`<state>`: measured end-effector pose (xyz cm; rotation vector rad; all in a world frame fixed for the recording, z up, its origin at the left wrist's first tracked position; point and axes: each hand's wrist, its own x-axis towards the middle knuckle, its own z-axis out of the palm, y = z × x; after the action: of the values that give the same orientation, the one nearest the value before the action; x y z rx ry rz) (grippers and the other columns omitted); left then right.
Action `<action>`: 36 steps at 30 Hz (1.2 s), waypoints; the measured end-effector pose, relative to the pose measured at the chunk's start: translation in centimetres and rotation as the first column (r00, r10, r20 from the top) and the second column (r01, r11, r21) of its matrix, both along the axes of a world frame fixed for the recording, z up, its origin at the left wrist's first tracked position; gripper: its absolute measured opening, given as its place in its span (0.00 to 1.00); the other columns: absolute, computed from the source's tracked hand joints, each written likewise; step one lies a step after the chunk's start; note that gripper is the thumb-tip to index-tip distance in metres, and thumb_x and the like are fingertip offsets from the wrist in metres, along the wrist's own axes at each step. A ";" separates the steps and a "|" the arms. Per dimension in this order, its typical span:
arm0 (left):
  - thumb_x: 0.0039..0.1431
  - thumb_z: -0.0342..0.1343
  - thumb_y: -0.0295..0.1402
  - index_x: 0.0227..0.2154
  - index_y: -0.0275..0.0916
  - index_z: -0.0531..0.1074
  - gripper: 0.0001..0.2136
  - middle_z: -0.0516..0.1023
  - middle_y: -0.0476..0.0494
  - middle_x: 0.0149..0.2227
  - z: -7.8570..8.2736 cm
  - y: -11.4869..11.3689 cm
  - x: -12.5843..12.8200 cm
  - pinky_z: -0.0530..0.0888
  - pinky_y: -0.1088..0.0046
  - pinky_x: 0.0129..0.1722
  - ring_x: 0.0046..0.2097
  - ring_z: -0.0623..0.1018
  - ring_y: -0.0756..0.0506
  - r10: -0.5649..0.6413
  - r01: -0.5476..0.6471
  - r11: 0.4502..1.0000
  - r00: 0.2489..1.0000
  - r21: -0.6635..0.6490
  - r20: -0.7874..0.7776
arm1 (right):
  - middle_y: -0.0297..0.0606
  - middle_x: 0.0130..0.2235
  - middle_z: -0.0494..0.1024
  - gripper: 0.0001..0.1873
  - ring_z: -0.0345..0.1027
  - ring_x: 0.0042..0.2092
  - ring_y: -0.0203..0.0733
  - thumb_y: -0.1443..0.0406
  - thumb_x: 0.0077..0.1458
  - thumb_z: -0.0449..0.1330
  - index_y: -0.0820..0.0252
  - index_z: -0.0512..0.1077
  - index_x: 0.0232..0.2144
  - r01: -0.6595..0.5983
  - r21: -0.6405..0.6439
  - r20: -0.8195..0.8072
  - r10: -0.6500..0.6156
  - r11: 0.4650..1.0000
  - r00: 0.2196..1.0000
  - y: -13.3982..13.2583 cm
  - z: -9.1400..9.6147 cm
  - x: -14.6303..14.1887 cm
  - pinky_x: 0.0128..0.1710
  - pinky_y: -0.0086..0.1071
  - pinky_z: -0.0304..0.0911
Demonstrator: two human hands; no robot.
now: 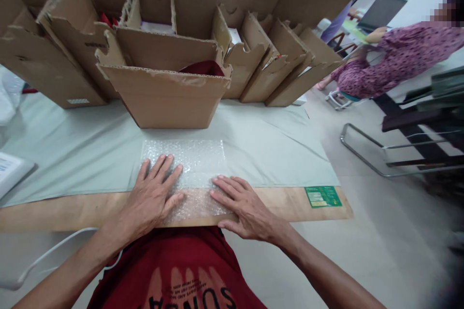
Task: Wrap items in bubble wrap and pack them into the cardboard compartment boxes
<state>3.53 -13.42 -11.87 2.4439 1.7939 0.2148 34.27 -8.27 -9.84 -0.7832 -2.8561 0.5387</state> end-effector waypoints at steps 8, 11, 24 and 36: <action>0.56 0.62 0.51 0.69 0.42 0.58 0.41 0.58 0.31 0.72 1.9 -2.3 -1.6 0.55 0.37 0.69 0.72 0.60 0.30 -0.172 0.187 0.979 0.970 -0.076 0.170 | 0.43 0.47 0.85 0.11 0.80 0.49 0.46 0.71 0.67 0.56 0.58 0.76 0.46 0.111 0.106 -0.415 -0.058 0.988 0.908 0.3 -0.6 -0.9 0.46 0.43 0.74; 0.60 0.57 0.41 0.62 0.42 0.68 0.27 0.73 0.38 0.64 2.3 -2.6 -2.6 0.64 0.46 0.67 0.66 0.71 0.34 0.019 0.019 0.995 0.936 -0.103 0.351 | 0.40 0.41 0.85 0.09 0.81 0.44 0.43 0.66 0.68 0.56 0.56 0.77 0.42 0.300 -0.186 -0.507 -0.353 0.936 0.786 0.9 0.3 -1.4 0.44 0.40 0.74; 0.55 0.51 0.47 0.40 0.43 0.77 0.18 0.84 0.45 0.34 2.1 1.9 -1.7 0.73 0.65 0.39 0.36 0.81 0.41 0.664 -0.600 0.746 0.644 -0.288 0.379 | 0.35 0.36 0.80 0.32 0.74 0.38 0.44 0.64 0.56 0.61 0.59 0.63 0.63 0.539 -0.315 -0.191 -0.609 0.781 0.770 5.6 -1.5 -4.1 0.46 0.41 0.67; 0.65 0.50 0.47 0.61 0.37 0.66 0.27 0.79 0.32 0.45 2.0 2.3 -2.4 0.75 0.58 0.36 0.40 0.80 0.34 0.529 -0.531 0.847 0.845 0.010 0.085 | 0.45 0.43 0.81 0.28 0.74 0.42 0.53 0.54 0.62 0.60 0.61 0.68 0.60 0.584 0.032 0.019 -0.585 0.811 0.811 8.0 0.0 -3.1 0.45 0.45 0.62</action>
<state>1.13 -11.16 -9.82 1.8589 2.4039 0.3780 31.21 -0.26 -9.86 -1.5875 -2.4258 0.3961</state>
